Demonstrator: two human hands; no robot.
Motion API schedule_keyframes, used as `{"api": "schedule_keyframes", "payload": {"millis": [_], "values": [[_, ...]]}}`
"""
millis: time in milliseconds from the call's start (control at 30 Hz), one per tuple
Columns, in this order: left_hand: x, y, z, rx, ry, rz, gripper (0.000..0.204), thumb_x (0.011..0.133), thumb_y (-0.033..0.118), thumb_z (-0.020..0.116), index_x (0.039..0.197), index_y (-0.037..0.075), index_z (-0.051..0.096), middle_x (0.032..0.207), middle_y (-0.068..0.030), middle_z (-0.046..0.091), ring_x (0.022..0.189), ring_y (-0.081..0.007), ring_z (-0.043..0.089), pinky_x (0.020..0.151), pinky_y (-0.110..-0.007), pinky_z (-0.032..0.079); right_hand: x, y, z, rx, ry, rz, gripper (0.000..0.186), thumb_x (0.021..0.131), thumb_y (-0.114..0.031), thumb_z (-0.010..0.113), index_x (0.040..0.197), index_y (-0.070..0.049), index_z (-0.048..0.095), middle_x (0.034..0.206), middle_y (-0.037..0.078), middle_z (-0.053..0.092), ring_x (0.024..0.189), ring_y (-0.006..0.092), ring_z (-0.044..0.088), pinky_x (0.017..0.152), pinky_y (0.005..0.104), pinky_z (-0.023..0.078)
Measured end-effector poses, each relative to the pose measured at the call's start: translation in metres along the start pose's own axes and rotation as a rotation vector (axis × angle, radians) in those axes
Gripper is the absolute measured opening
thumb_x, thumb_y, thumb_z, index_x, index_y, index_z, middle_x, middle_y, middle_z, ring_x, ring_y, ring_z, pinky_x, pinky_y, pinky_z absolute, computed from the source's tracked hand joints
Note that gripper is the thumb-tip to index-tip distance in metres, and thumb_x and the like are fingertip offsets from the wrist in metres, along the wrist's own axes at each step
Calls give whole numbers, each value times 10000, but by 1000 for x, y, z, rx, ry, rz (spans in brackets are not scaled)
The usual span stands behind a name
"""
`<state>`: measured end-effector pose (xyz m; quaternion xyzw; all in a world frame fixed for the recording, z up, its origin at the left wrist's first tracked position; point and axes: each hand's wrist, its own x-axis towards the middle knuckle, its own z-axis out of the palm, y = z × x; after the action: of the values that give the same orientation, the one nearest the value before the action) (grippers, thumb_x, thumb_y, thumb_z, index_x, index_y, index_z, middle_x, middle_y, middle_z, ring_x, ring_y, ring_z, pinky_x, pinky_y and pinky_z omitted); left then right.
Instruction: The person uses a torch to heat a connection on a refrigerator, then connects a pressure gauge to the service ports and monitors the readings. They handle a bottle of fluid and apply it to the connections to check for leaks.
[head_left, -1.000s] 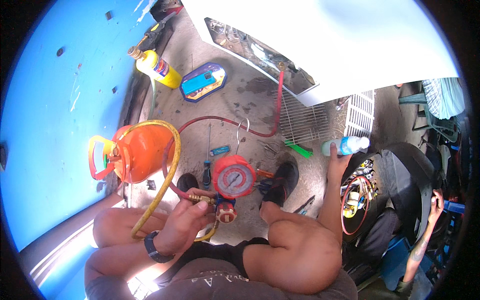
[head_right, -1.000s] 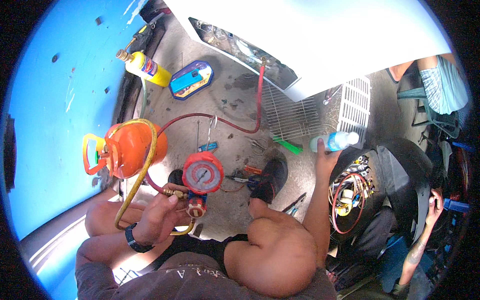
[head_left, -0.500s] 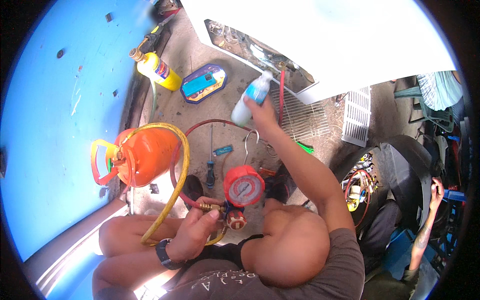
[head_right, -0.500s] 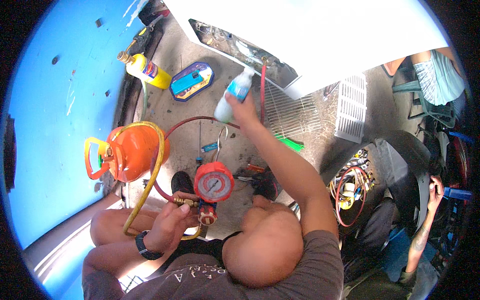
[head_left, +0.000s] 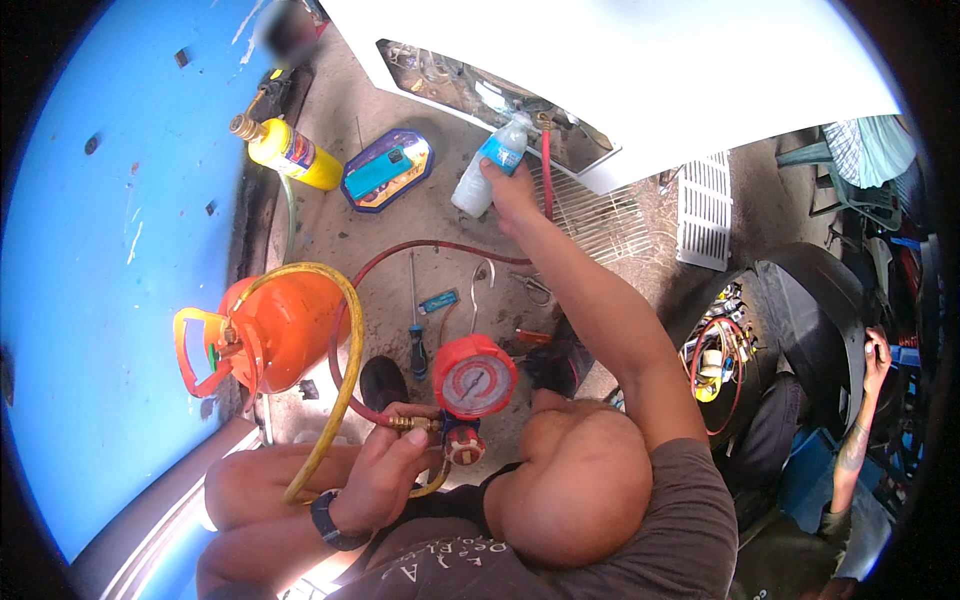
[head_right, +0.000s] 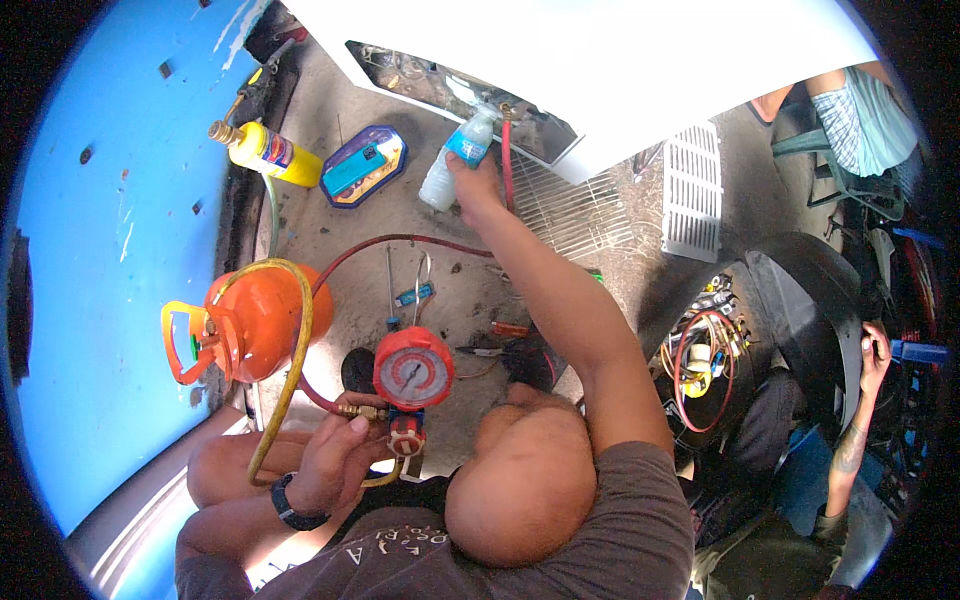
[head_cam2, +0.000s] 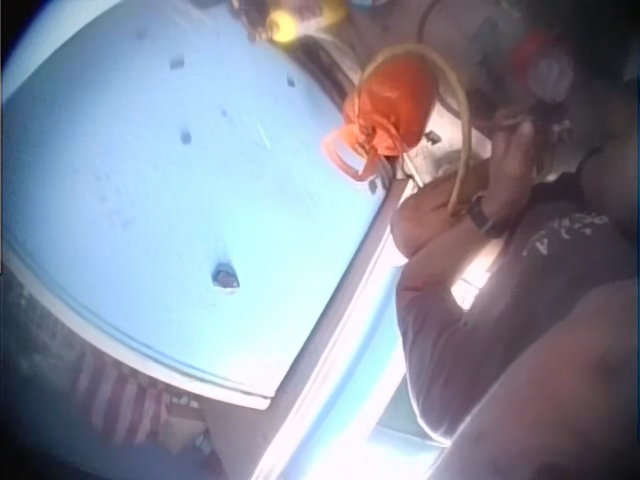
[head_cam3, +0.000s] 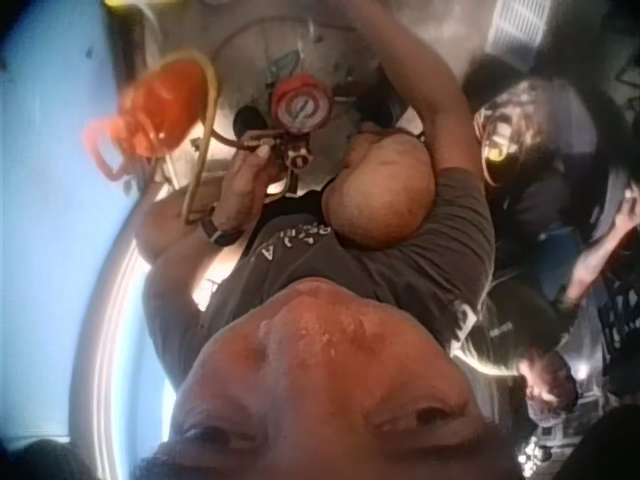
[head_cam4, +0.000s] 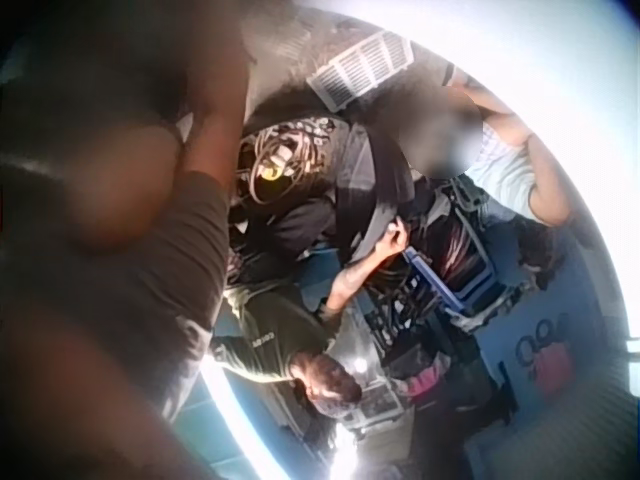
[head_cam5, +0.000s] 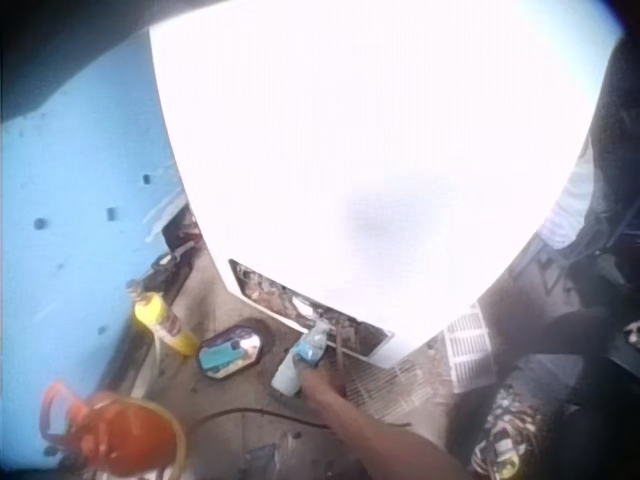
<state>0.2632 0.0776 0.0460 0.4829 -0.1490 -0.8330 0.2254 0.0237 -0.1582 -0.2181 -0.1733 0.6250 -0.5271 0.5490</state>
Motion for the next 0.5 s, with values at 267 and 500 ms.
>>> {"api": "schedule_keyframes", "payload": {"millis": [267,500], "values": [[2,2,1,21,3,-3,372,1013,297,537,1277,59,428,1254,-159,574,1207,-298,592,1029,-526,474,23,15,-12,-165,115,-99,456,924,-192,712,1311,-65,507,1270,104,616,1182,247,586,995,408,454],[1,-4,-1,12,41,-6,376,1012,287,530,1288,54,424,1276,-189,585,1210,-328,598,1038,-528,466,25,4,-18,-644,449,-136,559,921,-201,708,1400,-60,457,1350,195,583,1266,362,554,1017,451,442]]}}
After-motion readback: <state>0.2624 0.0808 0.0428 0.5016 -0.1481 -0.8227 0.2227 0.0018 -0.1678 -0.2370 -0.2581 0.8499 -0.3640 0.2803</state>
